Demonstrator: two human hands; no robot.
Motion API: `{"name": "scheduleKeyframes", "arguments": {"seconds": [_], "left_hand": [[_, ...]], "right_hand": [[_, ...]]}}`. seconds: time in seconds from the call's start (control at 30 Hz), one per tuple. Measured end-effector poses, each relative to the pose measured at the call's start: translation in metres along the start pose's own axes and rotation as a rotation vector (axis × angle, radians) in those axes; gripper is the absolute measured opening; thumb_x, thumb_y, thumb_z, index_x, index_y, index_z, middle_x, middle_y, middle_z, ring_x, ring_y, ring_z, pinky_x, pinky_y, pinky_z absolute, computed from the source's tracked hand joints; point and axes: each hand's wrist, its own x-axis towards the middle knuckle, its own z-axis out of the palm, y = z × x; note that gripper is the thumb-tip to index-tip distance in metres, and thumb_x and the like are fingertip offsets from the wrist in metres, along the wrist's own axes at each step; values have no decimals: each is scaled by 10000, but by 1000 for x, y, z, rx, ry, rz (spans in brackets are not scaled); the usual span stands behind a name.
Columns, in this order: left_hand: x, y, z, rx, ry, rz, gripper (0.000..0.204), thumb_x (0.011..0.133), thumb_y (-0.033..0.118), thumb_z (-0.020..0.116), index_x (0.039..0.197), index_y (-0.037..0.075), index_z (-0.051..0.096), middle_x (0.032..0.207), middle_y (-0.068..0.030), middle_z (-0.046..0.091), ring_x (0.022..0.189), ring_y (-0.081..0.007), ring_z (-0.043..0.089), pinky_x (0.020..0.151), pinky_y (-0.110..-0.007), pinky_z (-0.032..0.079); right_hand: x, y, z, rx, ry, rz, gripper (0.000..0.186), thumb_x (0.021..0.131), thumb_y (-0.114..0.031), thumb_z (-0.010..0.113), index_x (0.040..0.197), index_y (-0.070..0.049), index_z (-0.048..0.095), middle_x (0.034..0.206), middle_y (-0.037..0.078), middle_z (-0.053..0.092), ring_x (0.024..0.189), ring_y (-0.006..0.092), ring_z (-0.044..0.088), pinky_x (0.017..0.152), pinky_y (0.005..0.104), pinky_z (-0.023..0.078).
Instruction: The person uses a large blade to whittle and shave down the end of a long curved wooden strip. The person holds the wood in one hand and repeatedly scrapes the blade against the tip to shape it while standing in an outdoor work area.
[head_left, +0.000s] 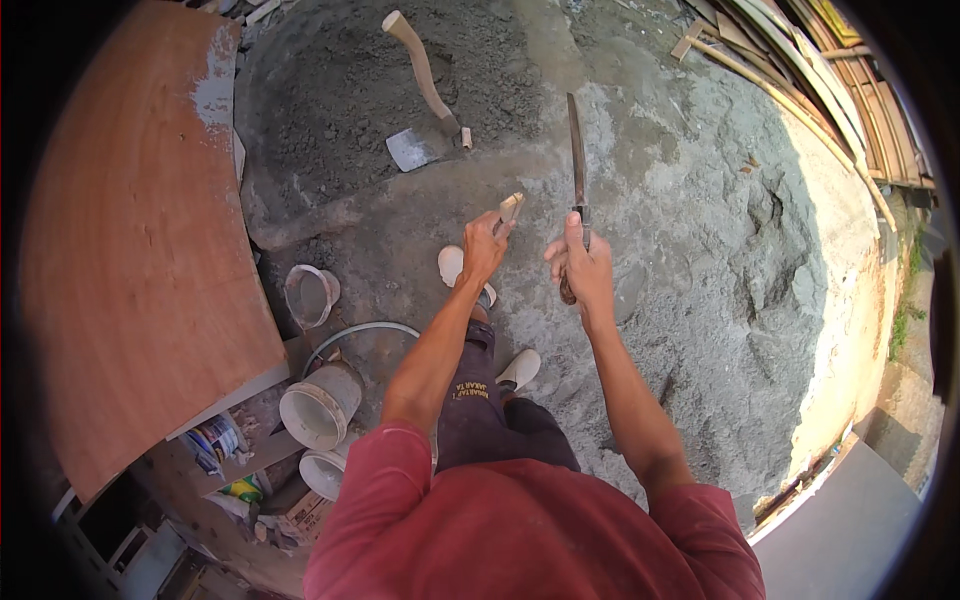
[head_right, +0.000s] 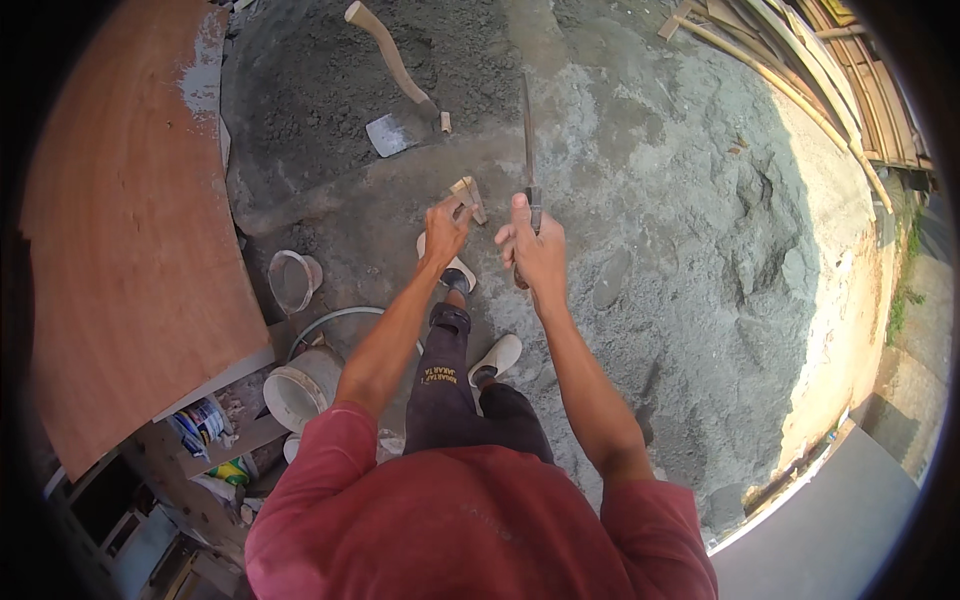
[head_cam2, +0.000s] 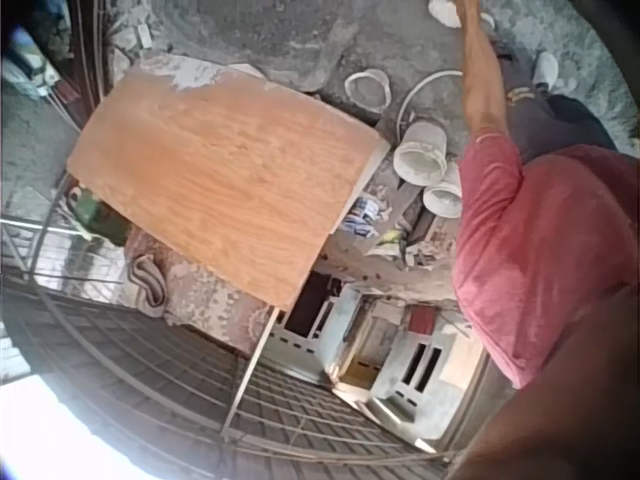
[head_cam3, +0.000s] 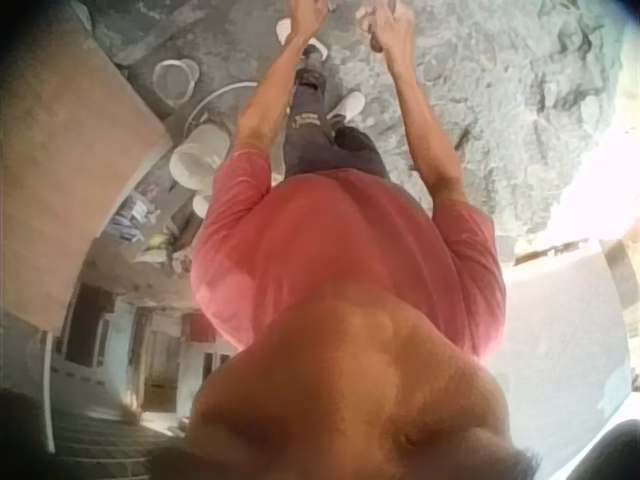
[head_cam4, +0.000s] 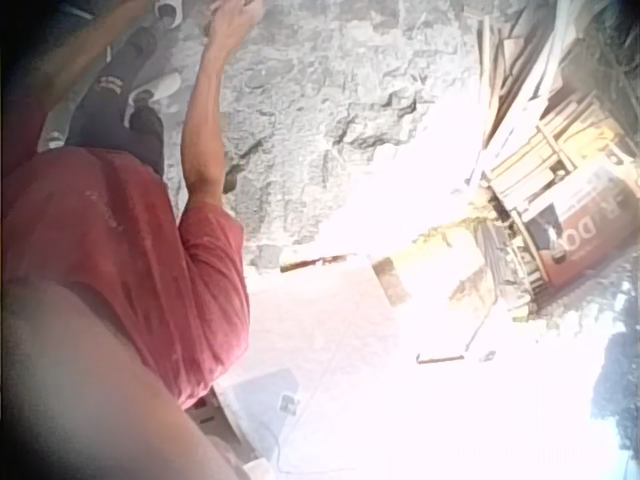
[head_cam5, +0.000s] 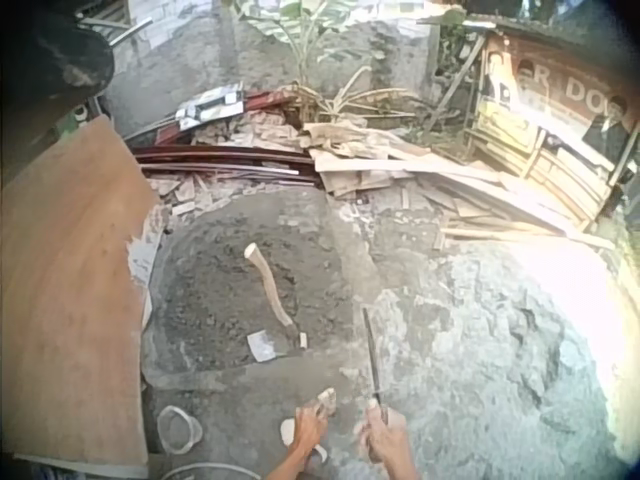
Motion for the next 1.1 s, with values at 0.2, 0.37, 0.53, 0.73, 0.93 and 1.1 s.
{"name": "scheduleKeyframes", "arguments": {"seconds": [0.2, 0.37, 0.53, 0.73, 0.93, 1.1], "left_hand": [[-118, 37, 38, 56, -44, 135, 380, 785, -51, 619, 1148, 19, 707, 1119, -152, 683, 1032, -362, 633, 927, -441, 478], [-190, 48, 51, -82, -172, 186, 417, 829, -43, 630, 1243, 5, 652, 1261, -178, 624, 1066, -341, 628, 936, -465, 477], [-202, 43, 83, -800, -135, -824, 598, 985, 262, 573, 1506, 86, 341, 1503, -211, 387, 1234, -363, 550, 1041, -523, 445], [-129, 88, 98, -1527, -344, -1142, 647, 1033, 502, 448, 1513, 103, 279, 1515, -198, 386, 1322, -391, 482, 1113, -604, 367], [-76, 124, 79, -1132, -502, -604, 442, 1029, 406, 532, 1323, 80, 483, 1297, -130, 606, 1226, -317, 566, 1015, -539, 445], [3, 152, 48, -1036, -346, -406, 324, 1017, 313, 589, 1236, 82, 530, 1250, -104, 627, 1131, -273, 608, 969, -515, 470]], "right_hand": [[-46, 51, -55, 28, 62, 355, 425, 792, -411, 829, 829, -55, 601, 788, 57, 649, 653, 118, 608, 553, 264, 450], [-128, 88, -108, 309, -32, 385, 417, 684, -41, 863, 871, -86, 492, 880, 92, 668, 796, 179, 682, 646, 304, 544], [-217, 76, -174, 361, 108, 271, 441, 624, 58, 843, 849, -70, 486, 1038, 150, 703, 901, 193, 666, 765, 304, 556], [-311, 96, -257, 71, -50, 173, 502, 630, 62, 829, 745, -127, 378, 1226, 201, 673, 971, 188, 660, 848, 347, 551], [-292, 118, -291, -238, 207, 67, 346, 687, -84, 876, 782, -15, 551, 1025, 139, 734, 781, 185, 632, 738, 372, 538], [-230, 122, -318, -788, 652, -157, 476, 760, -194, 835, 1148, 26, 665, 851, 162, 690, 742, 248, 660, 709, 395, 510]]}}
